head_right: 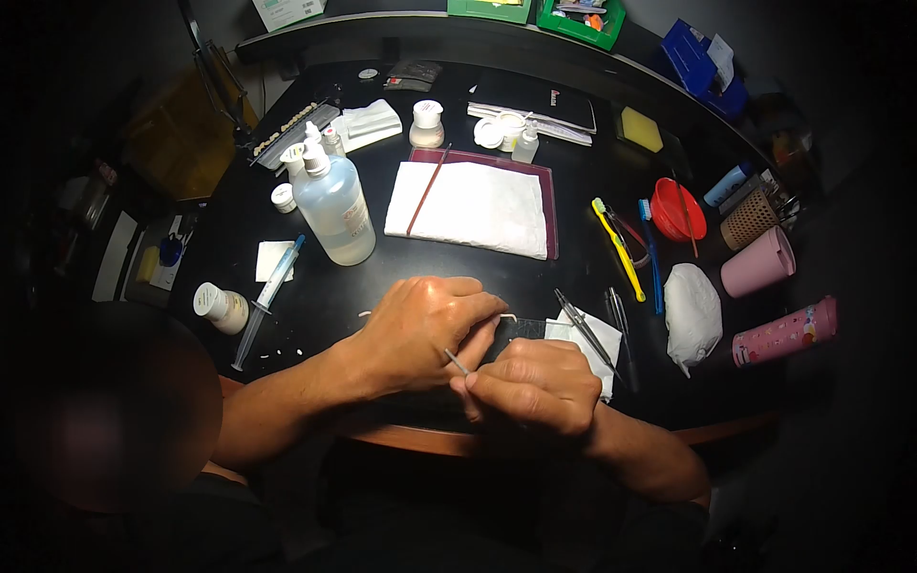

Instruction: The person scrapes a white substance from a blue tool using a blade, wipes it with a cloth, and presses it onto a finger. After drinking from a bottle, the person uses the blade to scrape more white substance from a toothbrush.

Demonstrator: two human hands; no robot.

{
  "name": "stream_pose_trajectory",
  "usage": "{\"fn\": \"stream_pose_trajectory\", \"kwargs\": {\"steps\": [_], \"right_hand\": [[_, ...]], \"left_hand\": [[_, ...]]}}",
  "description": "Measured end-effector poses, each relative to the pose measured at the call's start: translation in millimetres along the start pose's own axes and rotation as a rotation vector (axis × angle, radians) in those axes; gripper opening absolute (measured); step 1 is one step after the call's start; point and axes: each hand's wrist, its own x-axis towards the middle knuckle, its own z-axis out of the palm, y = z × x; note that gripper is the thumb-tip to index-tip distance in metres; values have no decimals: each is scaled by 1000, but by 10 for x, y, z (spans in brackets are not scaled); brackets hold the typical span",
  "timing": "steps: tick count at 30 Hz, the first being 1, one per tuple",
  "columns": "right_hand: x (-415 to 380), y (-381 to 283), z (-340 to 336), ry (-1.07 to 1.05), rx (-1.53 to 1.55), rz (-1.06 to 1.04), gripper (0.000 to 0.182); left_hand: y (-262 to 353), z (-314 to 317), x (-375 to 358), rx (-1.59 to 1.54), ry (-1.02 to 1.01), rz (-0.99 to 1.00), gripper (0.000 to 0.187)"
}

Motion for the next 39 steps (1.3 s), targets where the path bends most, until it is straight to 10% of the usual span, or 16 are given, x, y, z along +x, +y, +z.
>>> {"fn": "stream_pose_trajectory", "kwargs": {"steps": [39], "right_hand": [[-6, 23, -22, -163, 73, -24, 21]], "left_hand": [[-4, -4, -4, 81, -12, 23, 17]]}}
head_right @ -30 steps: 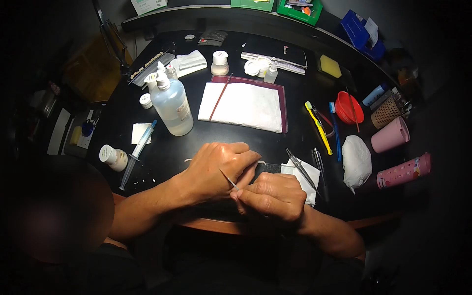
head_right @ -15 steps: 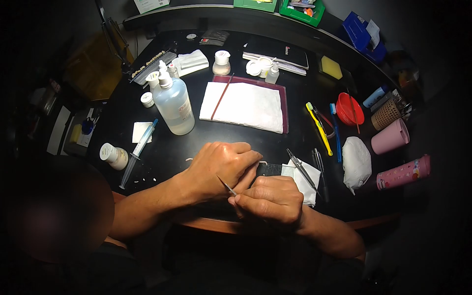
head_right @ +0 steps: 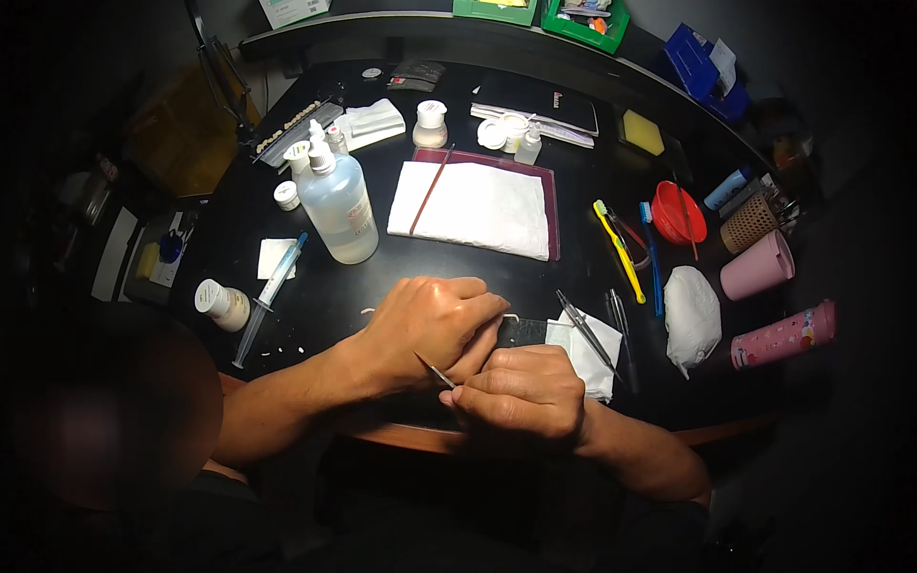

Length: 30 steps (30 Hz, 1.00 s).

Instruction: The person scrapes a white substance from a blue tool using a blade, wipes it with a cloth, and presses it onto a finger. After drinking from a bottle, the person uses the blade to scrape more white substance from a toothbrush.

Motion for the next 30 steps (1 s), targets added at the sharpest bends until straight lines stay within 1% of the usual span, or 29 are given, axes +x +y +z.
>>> {"fn": "stream_pose_trajectory", "kwargs": {"steps": [2, 6, 10, 15, 18, 21, 30], "right_hand": [[5, 6, -6, 25, -4, -18, 24], [-10, -17, 23, 170, -92, 49, 27], [15, -11, 45, 196, -137, 71, 25], [14, 2, 6, 61, -66, 30, 29], [27, 6, -1, 37, -41, 16, 30], [12, -15, -17, -2, -6, 44, 18], [-9, 3, 14, -26, 8, -1, 20]], "left_hand": [[-5, 20, -5, 5, 4, 3, 17], [-14, 17, -14, 37, -6, 22, 15], [-31, 10, -9, 67, 0, 45, 13], [-42, 52, -15, 86, 27, 52, 12], [-35, 43, -10, 84, 43, 51, 12], [-28, 46, -10, 90, 50, 56, 12], [-33, 58, -14, 96, 39, 49, 13]]}}
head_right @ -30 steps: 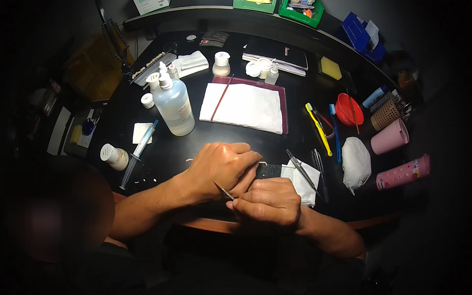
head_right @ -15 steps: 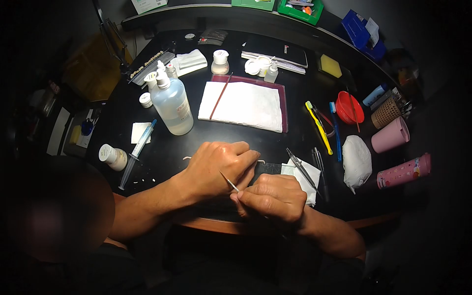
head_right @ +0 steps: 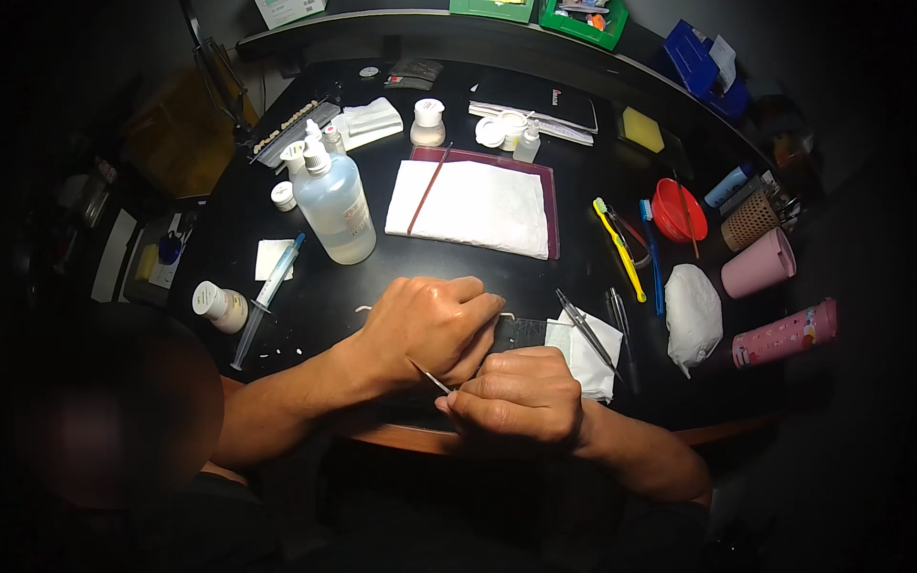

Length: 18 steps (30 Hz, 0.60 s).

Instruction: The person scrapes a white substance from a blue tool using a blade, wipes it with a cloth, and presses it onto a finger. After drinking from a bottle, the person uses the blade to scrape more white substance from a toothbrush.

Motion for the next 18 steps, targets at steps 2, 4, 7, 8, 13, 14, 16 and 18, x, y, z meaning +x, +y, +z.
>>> {"fn": "stream_pose_trajectory", "kwargs": {"steps": [2, 4, 7, 8, 13, 14, 16, 18], "right_hand": [[-8, 6, 14, 8, 6, -12, 21], [-5, 7, 14, 8, 8, -24, 21], [21, 3, -17, 11, 6, -29, 23], [32, 2, -45, 20, 5, -20, 23], [12, -18, 16, 185, -118, 54, 26], [4, -6, 12, 175, -120, 54, 27], [-23, -2, 15, 150, -96, 53, 25], [-8, -7, -8, 105, -60, 45, 24]], "left_hand": [[1, 10, -7, -2, 9, -4, 13], [3, 3, -2, -12, 12, -6, 13], [5, -13, 2, -24, 1, -13, 14], [6, -14, 2, -30, -7, -15, 14], [15, -47, 7, -63, -38, -30, 15], [13, -54, 8, -73, -41, -38, 15], [13, -70, 10, -98, -67, -47, 15], [19, -70, 8, -121, -67, -55, 16]]}}
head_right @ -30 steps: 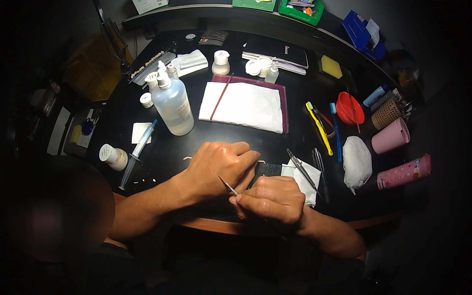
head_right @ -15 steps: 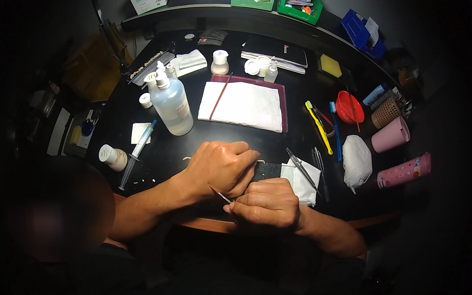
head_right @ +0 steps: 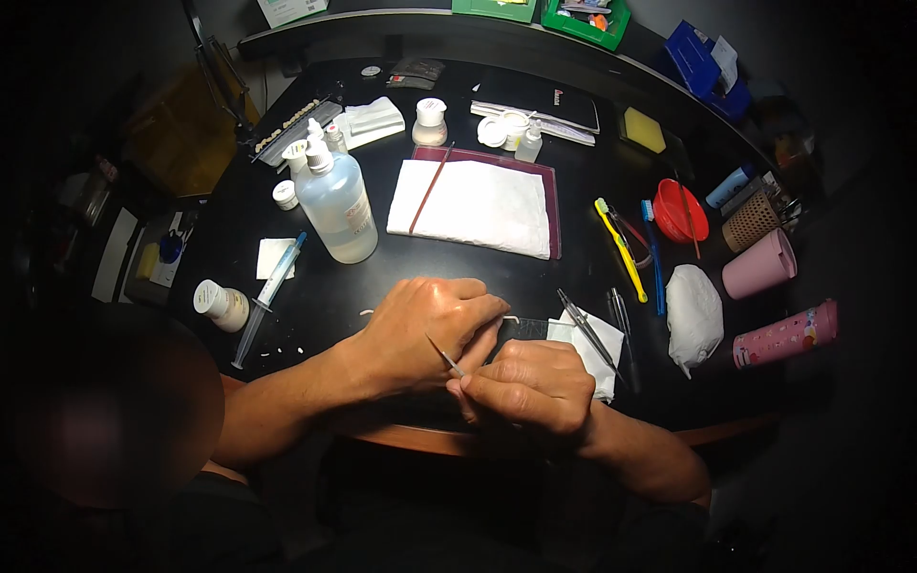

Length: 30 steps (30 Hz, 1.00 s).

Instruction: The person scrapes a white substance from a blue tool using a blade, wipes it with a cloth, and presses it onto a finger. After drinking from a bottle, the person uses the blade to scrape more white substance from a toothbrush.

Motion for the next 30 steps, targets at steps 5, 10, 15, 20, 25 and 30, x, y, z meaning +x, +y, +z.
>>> {"fn": "stream_pose_trajectory", "kwargs": {"steps": [5, 10, 15, 20, 25, 30], "right_hand": [[10, 8, 24, -44, 49, -38, 22], [10, -10, 37, -57, 52, -52, 21], [6, 11, 37, -74, 74, -88, 23], [17, 22, 35, -43, 83, -114, 26], [23, -14, 13, 93, -13, -26, 25], [7, 12, 12, 124, -97, 33, 25]], "left_hand": [[16, 19, 9, -67, 39, -8, 15], [33, 8, 20, -138, 24, -42, 16], [50, -2, 34, -179, 4, -80, 17], [48, 1, 37, -191, -32, -104, 18], [45, -30, 38, -189, -37, -87, 17], [41, -19, 32, -215, -35, -73, 16]]}}
